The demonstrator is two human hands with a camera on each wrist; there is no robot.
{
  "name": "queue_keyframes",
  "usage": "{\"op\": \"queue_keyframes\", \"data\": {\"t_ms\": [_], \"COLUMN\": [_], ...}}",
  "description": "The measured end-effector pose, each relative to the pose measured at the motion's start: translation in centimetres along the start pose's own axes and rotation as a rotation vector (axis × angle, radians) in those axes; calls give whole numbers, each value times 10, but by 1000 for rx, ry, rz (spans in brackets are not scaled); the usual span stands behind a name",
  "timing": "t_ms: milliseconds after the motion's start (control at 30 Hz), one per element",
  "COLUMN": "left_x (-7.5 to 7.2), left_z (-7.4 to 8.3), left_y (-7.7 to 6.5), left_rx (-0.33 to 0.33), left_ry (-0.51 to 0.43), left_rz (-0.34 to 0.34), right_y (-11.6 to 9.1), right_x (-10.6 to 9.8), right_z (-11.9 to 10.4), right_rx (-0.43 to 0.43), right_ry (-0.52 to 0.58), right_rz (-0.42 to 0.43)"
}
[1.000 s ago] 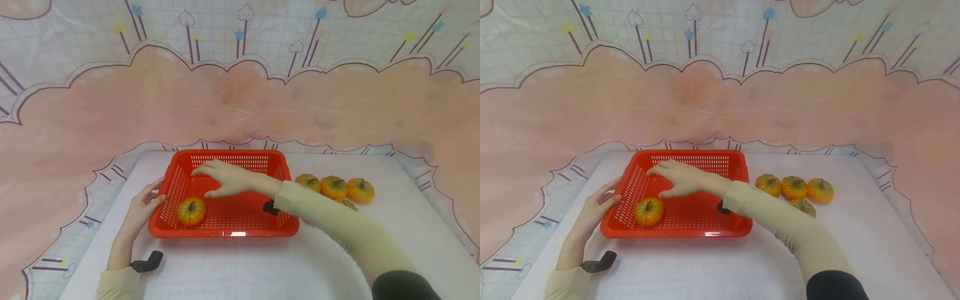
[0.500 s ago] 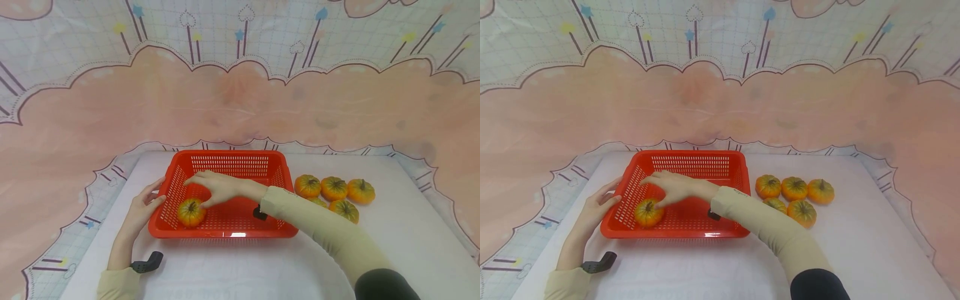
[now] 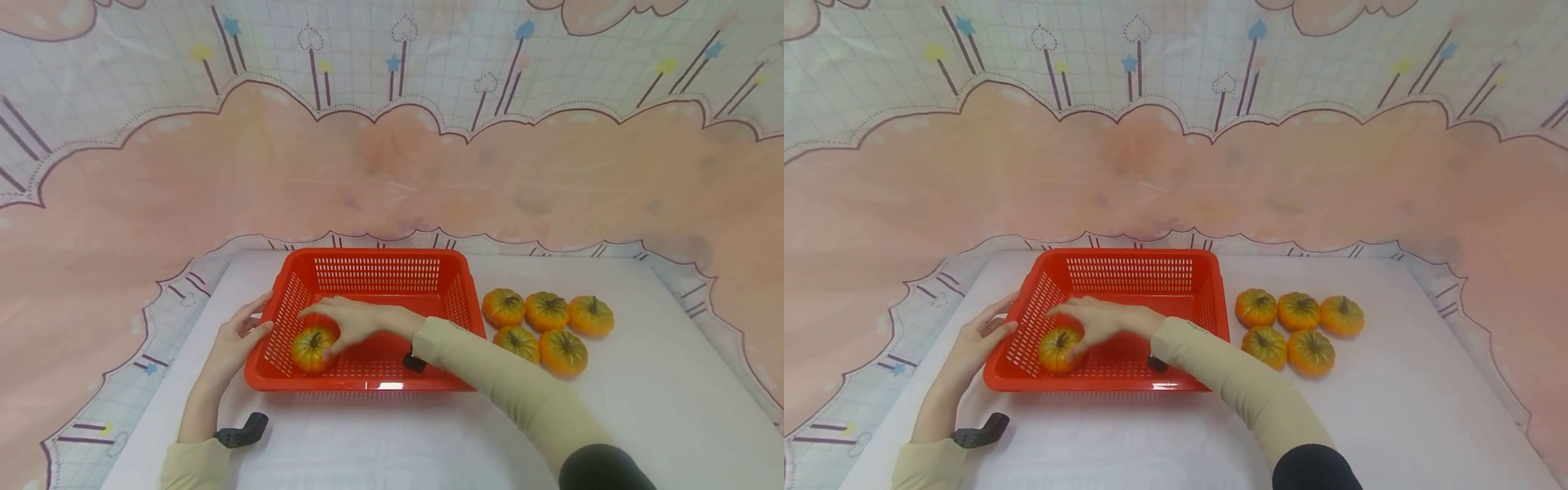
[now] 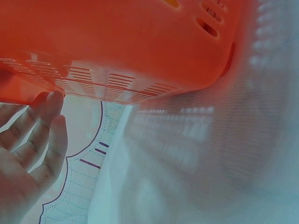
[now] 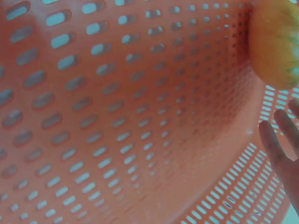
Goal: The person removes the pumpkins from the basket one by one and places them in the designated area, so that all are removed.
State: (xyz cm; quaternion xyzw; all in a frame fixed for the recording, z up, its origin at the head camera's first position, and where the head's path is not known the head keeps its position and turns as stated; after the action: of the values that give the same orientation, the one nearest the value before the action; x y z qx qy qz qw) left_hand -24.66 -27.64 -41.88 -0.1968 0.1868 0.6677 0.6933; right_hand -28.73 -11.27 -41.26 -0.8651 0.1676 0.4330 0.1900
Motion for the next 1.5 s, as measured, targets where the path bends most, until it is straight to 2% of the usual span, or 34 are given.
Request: {"op": "queue_keyframes", "data": {"t_ms": [267,767,1233,1500], "left_x": [-1,1,0,0], "left_z": [0,-1,0,-1], "left_y": [0,0,1,0], "left_rx": [-4,2,3,0], "left_ry": [22,14,11,1], "left_rz": [4,0,-1,0], "right_y": [3,7,11,10], "right_x": [12,28,29,23], "right_z": [1,5,5,0], "right_rx": [-12,16,-1,-22], "right_ry": [26,17,1,-4], "right_rz": [-18,-62,-45,-18]}}
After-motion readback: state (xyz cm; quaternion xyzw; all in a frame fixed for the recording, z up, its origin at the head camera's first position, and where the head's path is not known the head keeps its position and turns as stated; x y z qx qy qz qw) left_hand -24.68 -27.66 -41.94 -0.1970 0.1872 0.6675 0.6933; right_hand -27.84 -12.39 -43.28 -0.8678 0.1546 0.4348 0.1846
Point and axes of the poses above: each hand's wrist, its own y-axis towards the middle knuckle, its own x-axis out of the palm, z = x × y, the point moved 8 cm from there along y, towards the middle knuckle, and after that the axes turned 3 degrees about y, right-handed, at the moved point
